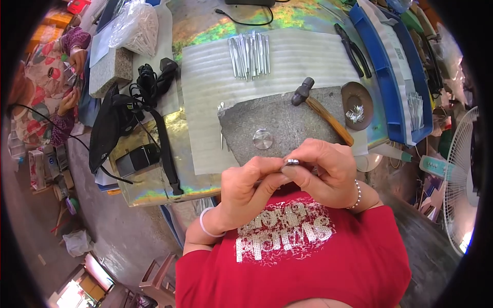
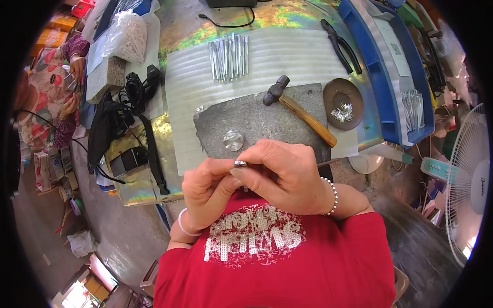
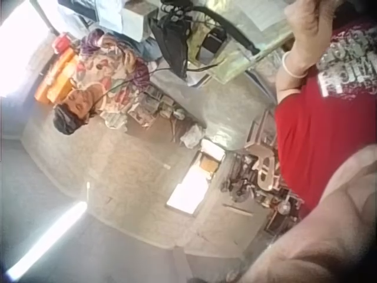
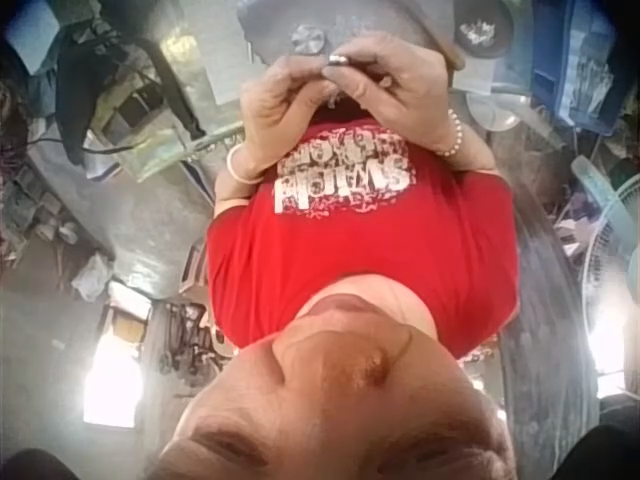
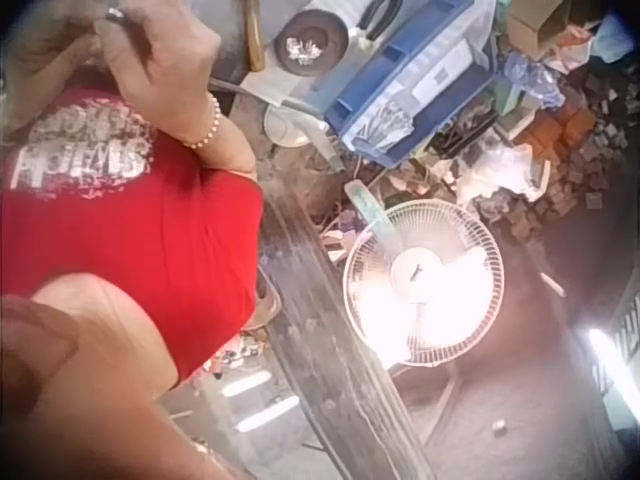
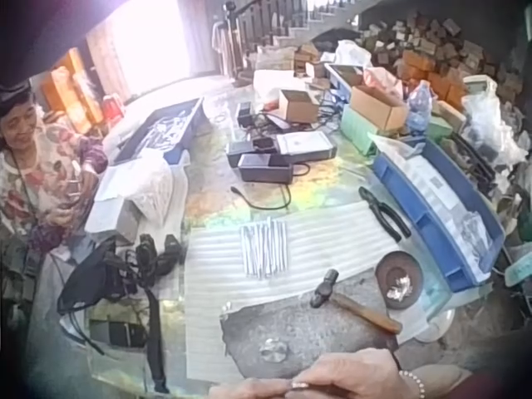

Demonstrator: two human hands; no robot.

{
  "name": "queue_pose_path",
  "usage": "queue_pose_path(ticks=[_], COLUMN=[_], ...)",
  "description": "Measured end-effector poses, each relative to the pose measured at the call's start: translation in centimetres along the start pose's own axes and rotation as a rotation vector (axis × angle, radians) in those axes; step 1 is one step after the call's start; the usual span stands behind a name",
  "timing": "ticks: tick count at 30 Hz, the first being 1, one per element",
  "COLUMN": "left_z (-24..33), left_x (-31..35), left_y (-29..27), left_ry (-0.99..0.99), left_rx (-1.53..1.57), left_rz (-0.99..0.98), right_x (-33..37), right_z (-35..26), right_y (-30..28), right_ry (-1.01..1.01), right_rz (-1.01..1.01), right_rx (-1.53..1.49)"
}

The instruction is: Marking and shaping small metal components using a hammer and punch on a stone block, followed by sorting the pieces.

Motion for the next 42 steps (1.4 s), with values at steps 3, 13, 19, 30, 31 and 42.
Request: queue_pose_path(ticks=[3,13,19,30,31,42], left_z=[0.1,-1.2,-0.4,-0.6,-0.5,0.9], left_x=[0.0,-0.7,-2.9,-3.5,-3.5,-4.2], left_y=[0.1,0.0,-1.0,-1.0,-1.0,-0.7], left_ry=[-0.003,-0.383,-0.572,-0.648,-0.648,-0.640], left_rx=[-0.065,0.177,0.313,0.266,0.268,0.111], left_rz=[-0.020,-0.118,-0.266,-0.336,-0.334,-0.480], right_x=[0.2,0.2,-0.1,0.7,0.9,2.3], right_z=[0.1,3.0,4.7,4.6,4.5,3.5], right_y=[0.0,0.8,1.1,1.7,1.8,2.2], right_ry=[-0.029,0.594,0.755,0.720,0.721,0.570], right_rz=[-0.003,0.010,0.130,0.239,0.236,0.386], right_rx=[0.033,-0.544,-0.738,-0.743,-0.741,-0.700])
Point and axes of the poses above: each hand's wrist, its own x-axis away from the middle knuckle, its own y-axis out of the palm, z = x × y, the point moved 3 cm from there along -x, towards the middle knuckle, and after that the axes turned 6 degrees about -y, right-handed, at the moved point
